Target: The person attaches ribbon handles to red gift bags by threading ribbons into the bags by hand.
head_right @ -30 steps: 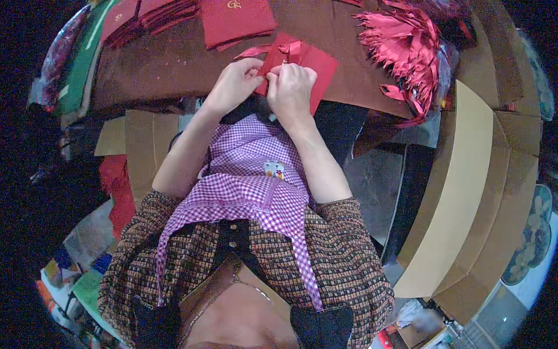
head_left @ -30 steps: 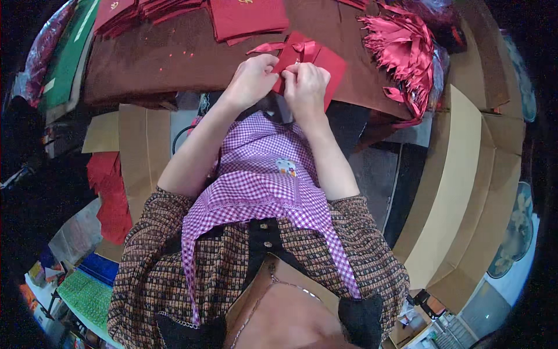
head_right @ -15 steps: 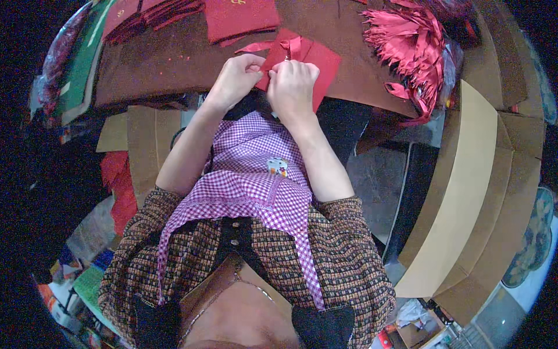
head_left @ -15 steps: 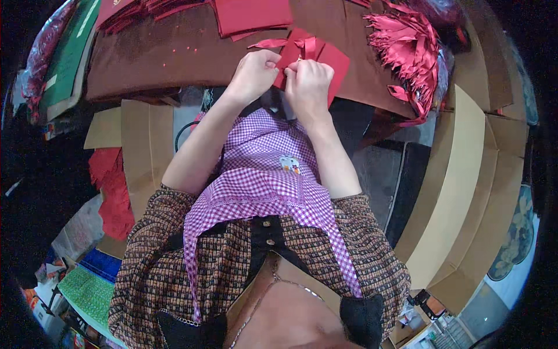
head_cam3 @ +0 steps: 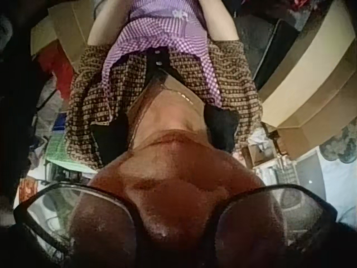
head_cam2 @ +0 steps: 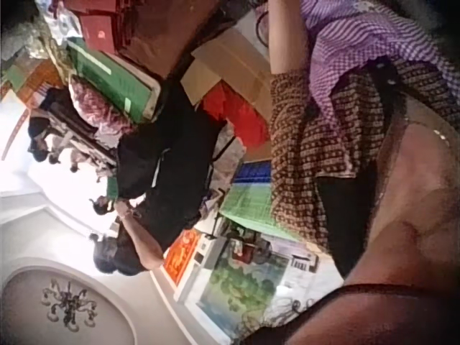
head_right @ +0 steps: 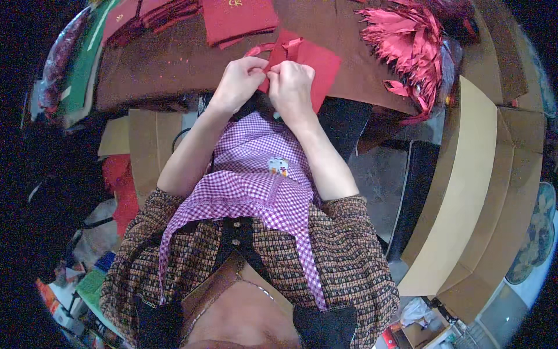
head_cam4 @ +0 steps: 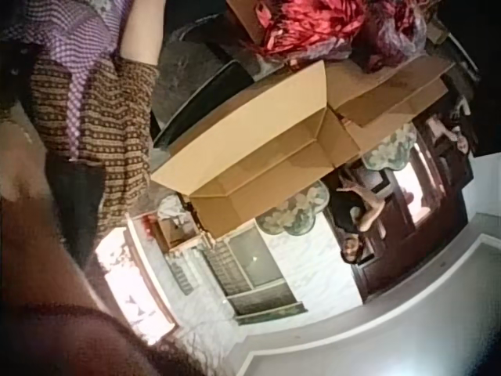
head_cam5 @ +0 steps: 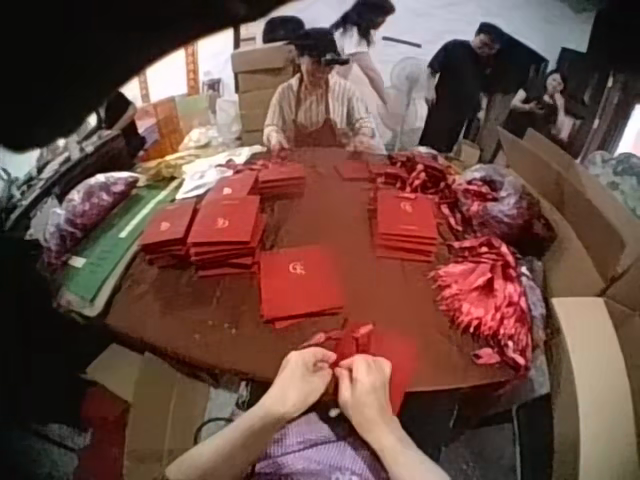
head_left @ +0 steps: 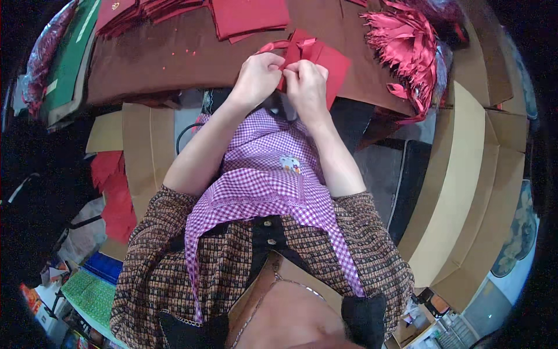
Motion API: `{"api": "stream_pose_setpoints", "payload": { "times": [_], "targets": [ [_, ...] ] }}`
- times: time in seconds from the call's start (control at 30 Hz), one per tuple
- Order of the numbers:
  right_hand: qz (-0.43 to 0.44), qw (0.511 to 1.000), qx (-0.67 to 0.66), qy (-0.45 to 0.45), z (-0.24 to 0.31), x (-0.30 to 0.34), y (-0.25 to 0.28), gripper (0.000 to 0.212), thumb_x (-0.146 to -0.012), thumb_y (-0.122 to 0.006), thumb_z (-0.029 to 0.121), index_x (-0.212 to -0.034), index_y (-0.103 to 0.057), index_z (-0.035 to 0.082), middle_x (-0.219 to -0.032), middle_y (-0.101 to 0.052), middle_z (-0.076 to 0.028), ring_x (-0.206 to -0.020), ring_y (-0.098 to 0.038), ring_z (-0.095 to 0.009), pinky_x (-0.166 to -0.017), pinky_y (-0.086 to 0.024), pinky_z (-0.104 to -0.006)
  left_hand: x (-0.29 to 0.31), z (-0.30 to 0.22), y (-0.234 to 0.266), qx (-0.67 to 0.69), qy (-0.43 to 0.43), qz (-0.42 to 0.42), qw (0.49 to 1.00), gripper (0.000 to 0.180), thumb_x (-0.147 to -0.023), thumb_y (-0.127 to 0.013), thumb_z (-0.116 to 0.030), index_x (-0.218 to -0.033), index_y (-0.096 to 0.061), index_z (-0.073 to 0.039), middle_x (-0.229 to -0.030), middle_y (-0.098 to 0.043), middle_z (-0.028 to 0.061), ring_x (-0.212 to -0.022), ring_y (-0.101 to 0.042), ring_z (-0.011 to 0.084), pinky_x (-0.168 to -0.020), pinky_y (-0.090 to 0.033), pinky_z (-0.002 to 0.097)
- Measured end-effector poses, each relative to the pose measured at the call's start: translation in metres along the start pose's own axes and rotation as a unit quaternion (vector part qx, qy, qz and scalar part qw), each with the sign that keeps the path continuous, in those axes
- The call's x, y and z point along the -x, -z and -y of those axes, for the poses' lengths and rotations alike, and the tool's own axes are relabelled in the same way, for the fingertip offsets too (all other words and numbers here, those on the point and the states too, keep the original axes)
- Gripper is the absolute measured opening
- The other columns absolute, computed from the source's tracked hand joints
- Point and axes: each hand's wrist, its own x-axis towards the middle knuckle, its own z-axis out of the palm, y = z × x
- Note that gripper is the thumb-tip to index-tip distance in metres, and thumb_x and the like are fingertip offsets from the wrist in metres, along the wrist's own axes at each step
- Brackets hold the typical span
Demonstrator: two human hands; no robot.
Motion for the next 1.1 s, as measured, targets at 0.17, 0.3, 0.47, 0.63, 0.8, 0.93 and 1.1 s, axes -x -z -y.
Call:
{"api": "stream_pose_setpoints", "payload": {
  "times": [0.17, 0.3, 0.47, 0.63, 0.8, 0.93, 1.1],
  "targets": [
    [0.062, 0.997, -0.003, 0.036, 0.001, -0.012, 0.015, 0.013, -0.078, -0.063, 0.010, -0.090, -0.062, 0.005, -0.084, -0.062, -0.009, -0.083, -0.059, -0.027, -0.079, -0.038, -0.0404, -0.003, 0.005, 0.008, 0.026, 0.005, 0.009, 1.000, 0.026, -0.077, -0.053, -0.007, -0.097, -0.065, 0.002, -0.088, -0.064, 0.0230, -0.086, -0.064, 0.0339, -0.079, -0.050, 0.0382],
    [0.039, 0.991, 0.027, 0.124, -0.003, -0.032, 0.030, 0.027, -0.071, -0.062, 0.005, -0.098, -0.064, 0.009, -0.097, -0.063, -0.006, -0.097, -0.057, -0.024, -0.087, -0.038, -0.0405, 0.002, -0.011, 0.013, 0.012, -0.036, 0.001, 0.999, 0.025, -0.077, -0.052, -0.006, -0.098, -0.064, 0.002, -0.086, -0.065, 0.0214, -0.082, -0.064, 0.0320, -0.076, -0.050, 0.0373],
    [0.108, 0.969, 0.085, 0.207, -0.007, -0.057, 0.049, 0.024, -0.070, -0.062, 0.004, -0.093, -0.064, 0.010, -0.094, -0.062, -0.001, -0.103, -0.054, -0.021, -0.096, -0.032, -0.0416, 0.003, -0.027, 0.028, -0.046, -0.054, 0.052, 0.996, 0.023, -0.083, -0.058, -0.007, -0.102, -0.064, 0.003, -0.084, -0.066, 0.0090, -0.076, -0.059, 0.0134, -0.072, -0.049, 0.0278],
    [0.200, 0.955, 0.038, 0.216, -0.009, -0.066, 0.068, 0.013, -0.070, -0.067, 0.008, -0.081, -0.062, 0.011, -0.084, -0.061, 0.000, -0.103, -0.054, -0.020, -0.101, -0.028, -0.0434, -0.008, -0.018, 0.040, 0.037, -0.074, 0.128, 0.988, 0.021, -0.081, -0.057, -0.012, -0.095, -0.067, -0.001, -0.084, -0.065, 0.0148, -0.080, -0.062, 0.0272, -0.074, -0.049, 0.0349],
    [0.202, 0.954, 0.013, 0.220, -0.005, -0.069, 0.077, 0.012, -0.068, -0.068, 0.007, -0.078, -0.063, 0.011, -0.081, -0.061, 0.001, -0.100, -0.055, -0.019, -0.103, -0.027, -0.0447, -0.020, -0.016, 0.048, -0.014, -0.194, 0.204, 0.959, 0.021, -0.081, -0.060, -0.014, -0.097, -0.067, -0.003, -0.089, -0.062, 0.0120, -0.093, -0.057, 0.0255, -0.084, -0.046, 0.0342],
    [0.179, 0.958, -0.013, 0.223, -0.002, -0.066, 0.079, 0.014, -0.067, -0.069, 0.006, -0.078, -0.063, 0.011, -0.080, -0.061, 0.001, -0.100, -0.056, -0.019, -0.103, -0.027, -0.0449, -0.023, -0.022, 0.052, -0.015, -0.258, 0.254, 0.932, 0.017, -0.082, -0.059, -0.008, -0.097, -0.064, -0.001, -0.088, -0.061, 0.0097, -0.091, -0.057, 0.0217, -0.082, -0.046, 0.0330],
    [0.172, 0.955, -0.004, 0.241, 0.002, -0.063, 0.083, 0.013, -0.066, -0.070, 0.007, -0.076, -0.062, 0.011, -0.079, -0.062, 0.003, -0.099, -0.056, -0.018, -0.103, -0.028, -0.0455, -0.019, -0.022, 0.051, -0.018, -0.212, 0.280, 0.936, 0.012, -0.081, -0.059, -0.007, -0.090, -0.063, 0.000, -0.085, -0.060, 0.0106, -0.090, -0.057, 0.0210, -0.080, -0.046, 0.0324]
  ]
}}
